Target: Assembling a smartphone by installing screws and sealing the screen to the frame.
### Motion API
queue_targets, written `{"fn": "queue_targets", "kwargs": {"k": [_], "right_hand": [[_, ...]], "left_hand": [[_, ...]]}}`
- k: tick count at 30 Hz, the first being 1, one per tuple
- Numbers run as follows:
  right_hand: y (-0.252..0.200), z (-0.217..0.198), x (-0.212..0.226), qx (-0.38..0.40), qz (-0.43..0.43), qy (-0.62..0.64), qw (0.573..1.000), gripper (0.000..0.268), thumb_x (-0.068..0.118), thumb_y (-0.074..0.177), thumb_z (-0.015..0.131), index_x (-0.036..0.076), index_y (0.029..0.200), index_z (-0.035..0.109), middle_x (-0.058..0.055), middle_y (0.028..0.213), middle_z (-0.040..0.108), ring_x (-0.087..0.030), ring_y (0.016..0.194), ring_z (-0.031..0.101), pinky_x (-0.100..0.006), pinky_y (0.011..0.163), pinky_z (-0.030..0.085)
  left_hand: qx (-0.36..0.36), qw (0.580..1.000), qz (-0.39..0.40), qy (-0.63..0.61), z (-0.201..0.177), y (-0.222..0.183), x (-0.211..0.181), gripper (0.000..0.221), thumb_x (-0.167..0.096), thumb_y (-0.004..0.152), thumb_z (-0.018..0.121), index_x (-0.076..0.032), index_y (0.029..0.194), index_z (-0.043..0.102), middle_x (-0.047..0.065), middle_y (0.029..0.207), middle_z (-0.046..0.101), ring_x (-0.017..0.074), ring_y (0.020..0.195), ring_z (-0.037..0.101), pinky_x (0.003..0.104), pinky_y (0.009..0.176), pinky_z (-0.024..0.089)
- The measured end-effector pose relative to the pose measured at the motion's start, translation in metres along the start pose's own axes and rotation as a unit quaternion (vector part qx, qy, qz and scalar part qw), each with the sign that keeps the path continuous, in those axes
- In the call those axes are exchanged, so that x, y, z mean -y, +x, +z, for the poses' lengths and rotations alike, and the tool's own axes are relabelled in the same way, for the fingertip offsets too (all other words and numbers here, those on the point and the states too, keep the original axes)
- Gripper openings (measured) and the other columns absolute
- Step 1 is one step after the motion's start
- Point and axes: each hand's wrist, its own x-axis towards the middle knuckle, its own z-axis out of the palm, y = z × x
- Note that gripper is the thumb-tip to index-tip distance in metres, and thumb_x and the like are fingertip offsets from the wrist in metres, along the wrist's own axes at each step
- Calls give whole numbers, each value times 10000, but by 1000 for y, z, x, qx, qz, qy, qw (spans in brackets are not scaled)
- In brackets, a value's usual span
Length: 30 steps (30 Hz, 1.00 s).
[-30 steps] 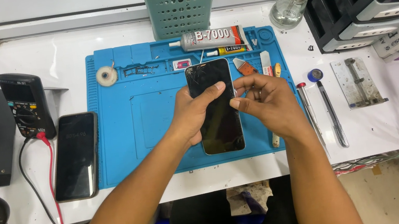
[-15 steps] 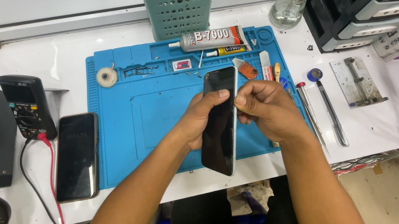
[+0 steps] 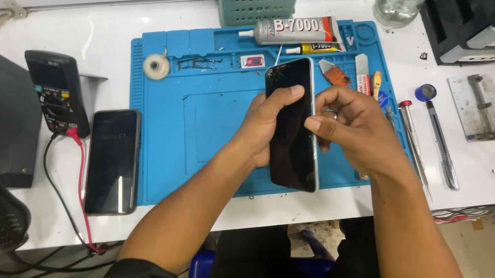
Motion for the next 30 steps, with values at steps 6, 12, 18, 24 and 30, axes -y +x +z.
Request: {"fn": "queue_targets", "kwargs": {"k": [6,12,18,24,30], "right_hand": [[4,6,11,37,0,-91,995,273,50,954,672,-83,1190,639,-174,858,565,-224,681,661,-387,571,616],[1,5,12,8,-43,-97,994,226,-16,945,692,-114,1147,670,-186,780,590,-172,621,583,-347,571,539],[-2,19,20,11,-48,-119,992,233,-5,917,704,-119,1119,724,-171,704,604,-147,633,534,-313,574,481],[-6,20,22,-7,-54,-139,989,260,-42,884,721,-125,1130,720,-235,795,682,-217,685,663,-377,613,565],[-36,-30,59,-174,-99,-216,956,211,39,1040,728,-12,1239,684,-104,977,695,-179,756,687,-263,717,616]], "left_hand": [[-34,995,91,14,-9,9,1,450,-318,836,853,11,1084,670,178,916,731,269,837,745,416,712,638],[-26,989,138,-38,-8,11,-3,257,-211,810,868,-47,955,733,134,849,757,233,773,750,402,687,649],[-31,984,157,-77,-4,1,-17,247,-174,759,889,-73,926,739,144,791,759,232,740,761,376,680,644],[-85,976,190,-66,1,0,-14,278,-149,714,922,-55,917,757,123,720,726,226,694,750,351,604,649],[-160,978,108,-75,4,-2,-29,391,-211,657,852,-81,968,654,118,804,714,263,717,715,426,617,614]]}}
